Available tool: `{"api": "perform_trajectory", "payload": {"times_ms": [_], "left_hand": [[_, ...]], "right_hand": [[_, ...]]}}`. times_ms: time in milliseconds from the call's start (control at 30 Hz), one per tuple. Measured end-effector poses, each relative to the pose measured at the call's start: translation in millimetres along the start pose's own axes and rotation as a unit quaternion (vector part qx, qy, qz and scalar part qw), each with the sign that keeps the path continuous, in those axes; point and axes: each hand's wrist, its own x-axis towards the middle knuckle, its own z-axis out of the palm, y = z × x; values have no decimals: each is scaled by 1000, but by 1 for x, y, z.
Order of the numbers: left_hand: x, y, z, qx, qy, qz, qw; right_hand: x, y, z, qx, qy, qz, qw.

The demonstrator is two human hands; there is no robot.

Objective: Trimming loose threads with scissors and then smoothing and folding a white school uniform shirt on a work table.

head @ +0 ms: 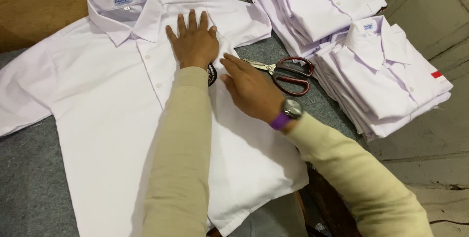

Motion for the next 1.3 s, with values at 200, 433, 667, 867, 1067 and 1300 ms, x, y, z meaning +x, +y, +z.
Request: {"api": "perform_trajectory", "payload": {"times_ms": [200,433,667,867,1067,1300], "left_hand": [[13,-6,-7,26,-53,-16,998],[19,-10,-8,31,-56,-11,998],[26,-18,6,-1,25,17,1000],[41,-31,29,-83,324,200,921],[-38,-21,-31,-136,369,465,793],[-179,-122,-76,-37,143,189,971]], "right_hand": [[-10,4,38,-82,-129,31,988],[-77,-33,-5,-117,-155,16,981],[-159,-66,-35,-200,-158,-14,967],[-196,-66,-46,-229,-144,-48,961],[-128,-65,-91,61,-197,32,978],[-6,-93,-47,53,-167,-105,979]]}}
